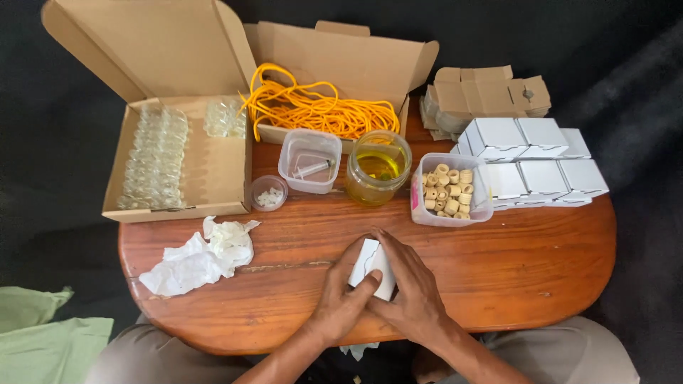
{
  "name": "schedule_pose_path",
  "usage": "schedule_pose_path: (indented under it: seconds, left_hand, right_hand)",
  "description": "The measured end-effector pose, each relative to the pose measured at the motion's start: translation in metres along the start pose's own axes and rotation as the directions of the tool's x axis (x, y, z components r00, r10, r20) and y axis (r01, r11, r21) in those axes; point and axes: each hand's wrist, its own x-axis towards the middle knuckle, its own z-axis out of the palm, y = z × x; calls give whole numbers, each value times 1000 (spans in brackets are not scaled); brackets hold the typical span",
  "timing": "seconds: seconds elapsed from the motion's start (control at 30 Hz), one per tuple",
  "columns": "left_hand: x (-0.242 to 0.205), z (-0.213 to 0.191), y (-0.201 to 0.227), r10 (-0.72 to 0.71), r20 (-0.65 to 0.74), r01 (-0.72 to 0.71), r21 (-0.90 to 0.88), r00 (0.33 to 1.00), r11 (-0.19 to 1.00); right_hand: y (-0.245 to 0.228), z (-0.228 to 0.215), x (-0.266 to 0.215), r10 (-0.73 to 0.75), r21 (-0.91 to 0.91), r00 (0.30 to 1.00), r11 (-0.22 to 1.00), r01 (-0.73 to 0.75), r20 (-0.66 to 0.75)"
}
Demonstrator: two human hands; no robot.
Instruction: Assembling car perfume diffusers by wiping bottles, threading strings through wooden caps, and packaging them into small boxes.
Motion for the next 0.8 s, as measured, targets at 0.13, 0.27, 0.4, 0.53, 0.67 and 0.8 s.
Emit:
schedule_pose_path:
  seconds: [0.13,0.27,0.4,0.53,0.67,0.8]
  left_hand:
    - [-3,9,8,45,-100,-43,23,994,999]
    - [-6,13,2,50,-197,-57,-31,979,998]
    - [-5,17,13,180,-174,-183,3,968,983]
    - [-6,17,-6,164,-206,-164,18,965,986]
    - [-11,16,-4,281,-100,-273,86,955,958]
    - [-10,13,-17,273,-119,-261,113,955,959]
  right_hand:
    - [1,3,-4,-149,-111,982,984,136,-115]
    - [-3,3,-6,-325,-369,930,897,244,-173]
    - [-11,-4,-1,-392,-321,906,889,327,-162]
    - [-3,-1,-4,-390,-304,893,899,316,-224]
    - [1,-3,-9,-278,-78,921,961,266,-273]
    - [-7,-10,-13,-158,12,942,985,169,-295]
